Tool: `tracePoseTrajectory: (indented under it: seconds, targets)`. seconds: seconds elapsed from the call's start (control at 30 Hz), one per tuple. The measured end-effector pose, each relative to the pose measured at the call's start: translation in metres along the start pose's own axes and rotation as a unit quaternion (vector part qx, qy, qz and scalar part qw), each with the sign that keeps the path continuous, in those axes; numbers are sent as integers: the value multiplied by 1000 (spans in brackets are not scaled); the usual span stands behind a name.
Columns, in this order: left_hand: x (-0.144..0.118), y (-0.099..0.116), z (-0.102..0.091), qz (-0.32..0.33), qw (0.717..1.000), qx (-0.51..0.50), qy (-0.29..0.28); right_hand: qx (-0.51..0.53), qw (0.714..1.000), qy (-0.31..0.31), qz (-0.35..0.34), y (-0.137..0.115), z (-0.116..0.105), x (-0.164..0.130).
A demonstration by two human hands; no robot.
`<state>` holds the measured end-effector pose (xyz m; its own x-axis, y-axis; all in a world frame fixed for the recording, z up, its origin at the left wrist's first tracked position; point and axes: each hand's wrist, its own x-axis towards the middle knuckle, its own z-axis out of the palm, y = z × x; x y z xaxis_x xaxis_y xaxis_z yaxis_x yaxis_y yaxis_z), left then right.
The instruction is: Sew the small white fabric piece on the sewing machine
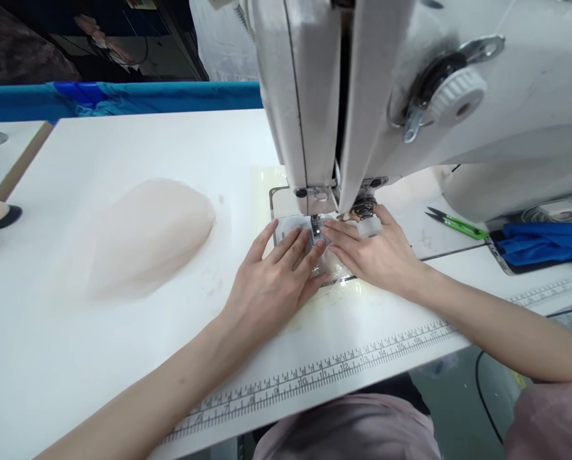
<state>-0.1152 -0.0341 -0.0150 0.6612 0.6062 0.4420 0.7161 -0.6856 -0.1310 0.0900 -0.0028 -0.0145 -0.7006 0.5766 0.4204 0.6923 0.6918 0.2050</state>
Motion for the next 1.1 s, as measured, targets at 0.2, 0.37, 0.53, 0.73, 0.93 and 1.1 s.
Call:
tracePoseTrajectory:
  seconds: [0.2,0.37,0.53,0.73,0.93,1.1]
  targets:
    - [0,0,2,-9,1000,-1,-6,2,1000,2,7,0,0,-1]
    - [-3,-5,-7,30,999,-18,13,25,999,41,-22,0,-2,-2]
    - [-8,-10,-12,116,992,-46,25,118,986,76,-84,1,-11,-4]
    - [-9,-9,-7,50,992,-109,36,181,980,29,-72,-2,-14,-5]
    - [-9,-6,-8,55,996,-62,29,94,986,82,-107,-5,-12,-7]
    - [-11,-8,-11,86,996,-25,-6,103,982,99,-121,-6,-13,-8]
